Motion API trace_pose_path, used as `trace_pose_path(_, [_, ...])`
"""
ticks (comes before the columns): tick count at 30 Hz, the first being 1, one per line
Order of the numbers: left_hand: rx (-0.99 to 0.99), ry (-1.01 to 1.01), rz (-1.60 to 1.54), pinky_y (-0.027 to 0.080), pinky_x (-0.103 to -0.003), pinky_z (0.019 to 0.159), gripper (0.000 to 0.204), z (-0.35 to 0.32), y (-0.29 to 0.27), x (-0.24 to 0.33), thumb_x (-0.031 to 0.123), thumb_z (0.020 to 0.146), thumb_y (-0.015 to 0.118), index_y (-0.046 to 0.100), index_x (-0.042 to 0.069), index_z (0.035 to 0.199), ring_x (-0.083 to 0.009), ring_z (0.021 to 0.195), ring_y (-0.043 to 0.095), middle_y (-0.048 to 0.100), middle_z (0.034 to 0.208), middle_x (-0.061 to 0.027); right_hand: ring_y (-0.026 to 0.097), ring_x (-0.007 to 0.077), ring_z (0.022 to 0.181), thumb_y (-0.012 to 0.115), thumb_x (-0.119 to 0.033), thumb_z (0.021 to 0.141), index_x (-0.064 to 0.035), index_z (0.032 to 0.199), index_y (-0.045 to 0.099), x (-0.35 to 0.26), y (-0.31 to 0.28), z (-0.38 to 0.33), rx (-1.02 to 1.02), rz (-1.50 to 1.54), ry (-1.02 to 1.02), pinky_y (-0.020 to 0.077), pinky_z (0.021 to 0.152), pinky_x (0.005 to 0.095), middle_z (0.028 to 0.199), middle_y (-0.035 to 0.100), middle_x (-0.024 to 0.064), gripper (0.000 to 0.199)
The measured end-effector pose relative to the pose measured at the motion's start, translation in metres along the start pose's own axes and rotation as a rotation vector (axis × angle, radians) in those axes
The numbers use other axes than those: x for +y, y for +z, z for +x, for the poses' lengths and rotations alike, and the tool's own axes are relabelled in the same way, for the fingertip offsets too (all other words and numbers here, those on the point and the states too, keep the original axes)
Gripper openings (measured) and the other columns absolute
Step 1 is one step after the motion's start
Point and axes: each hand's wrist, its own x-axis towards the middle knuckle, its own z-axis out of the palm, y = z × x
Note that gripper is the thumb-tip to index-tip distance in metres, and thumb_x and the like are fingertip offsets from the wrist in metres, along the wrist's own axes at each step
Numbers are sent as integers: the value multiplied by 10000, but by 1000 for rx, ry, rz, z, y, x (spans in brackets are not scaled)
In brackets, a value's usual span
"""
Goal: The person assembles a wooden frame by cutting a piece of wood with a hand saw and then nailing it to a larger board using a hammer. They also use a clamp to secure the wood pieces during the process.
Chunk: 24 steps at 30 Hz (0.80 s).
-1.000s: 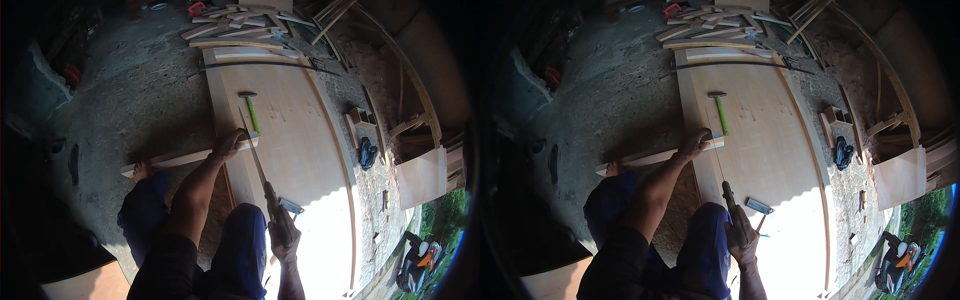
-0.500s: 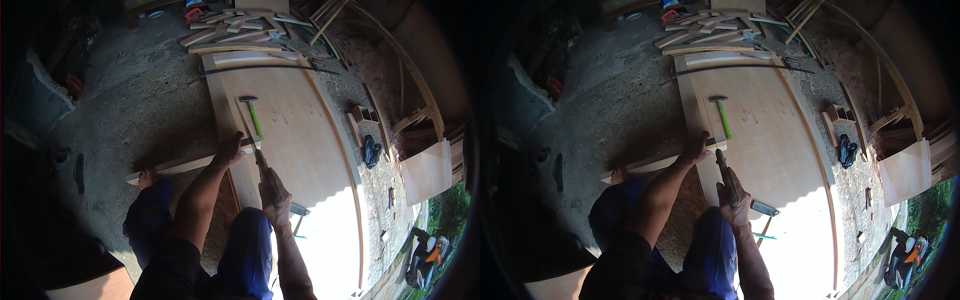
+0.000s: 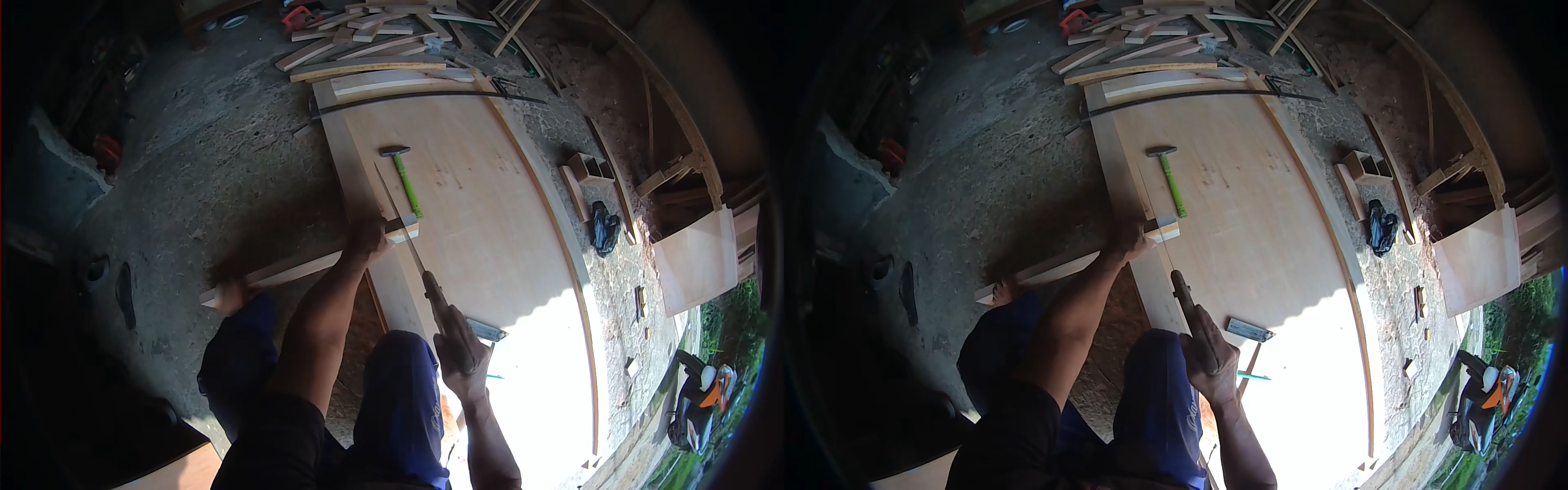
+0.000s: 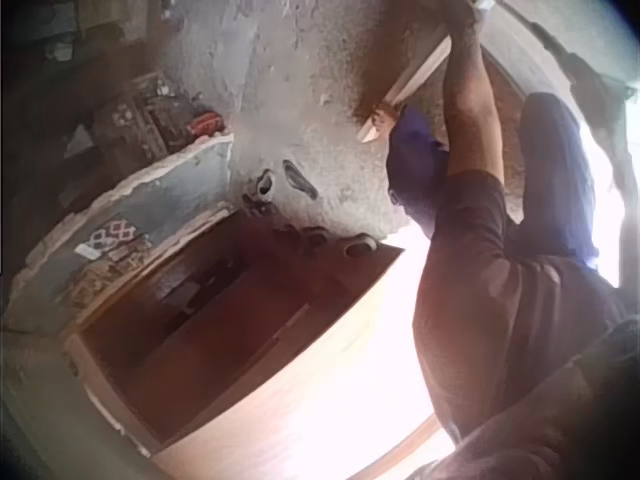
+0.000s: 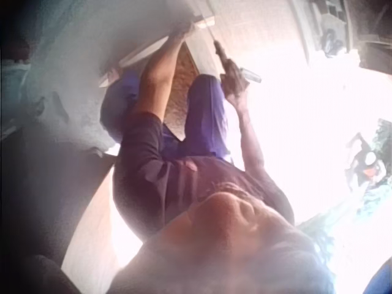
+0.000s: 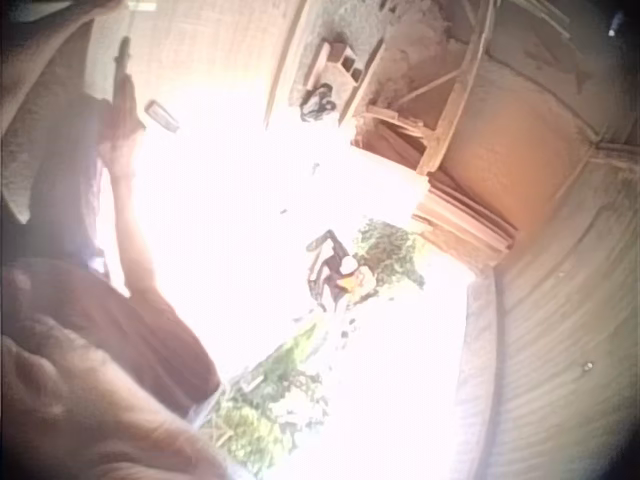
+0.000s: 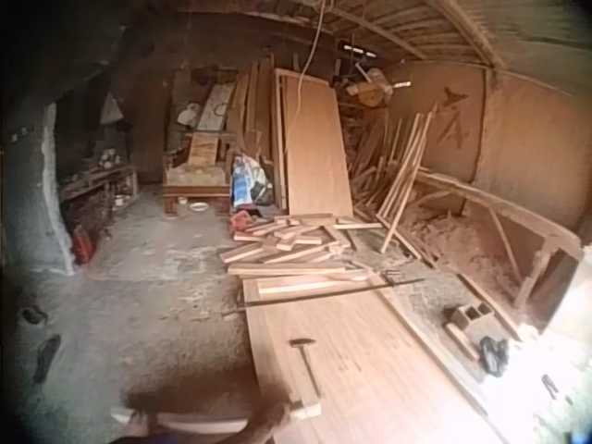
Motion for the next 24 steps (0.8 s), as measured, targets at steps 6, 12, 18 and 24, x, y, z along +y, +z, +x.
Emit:
trace_pose_path(6, [-50, -14, 9, 562, -445, 816, 438, -4, -11, -3, 328, 701, 831, 720, 41, 1013, -369, 919, 702, 719, 968, -200, 713, 350, 996, 689, -55, 886, -16, 1364, 548, 17, 40, 33, 16, 162, 43, 571, 805, 355, 1206, 678, 212, 501])
trace_pose_path(12, [30, -15, -80, 564, -430, 833, 427, -3, -3, -3, 335, 713, 820, 719, 63, 1027, -355, 922, 706, 722, 959, -181, 745, 341, 920, 602, 5, 828, -6, 1403, 514, -19, -76, -115, -130, -40, 97, 614, 759, 395, 1158, 711, 195, 582])
trace_pose_path(18, [107, 85, 59, 566, -431, 828, 402, 3, 1, 2, 312, 718, 814, 727, 65, 1022, -346, 916, 707, 729, 975, -167, 706, 373, 988, 691, -69, 879, -76, 1338, 573, 34, 64, 72, -3, 156, 56, 584, 793, 392, 1270, 650, 189, 474])
trace_pose_path(24, [-95, -43, -128, 571, -430, 829, 364, 1, -5, -22, 277, 736, 801, 733, 62, 1021, -338, 925, 709, 731, 975, -159, 739, 295, 934, 627, 61, 790, -9, 1350, 578, 13, -25, -67, -125, -140, -7, 606, 742, 355, 1223, 692, 160, 566])
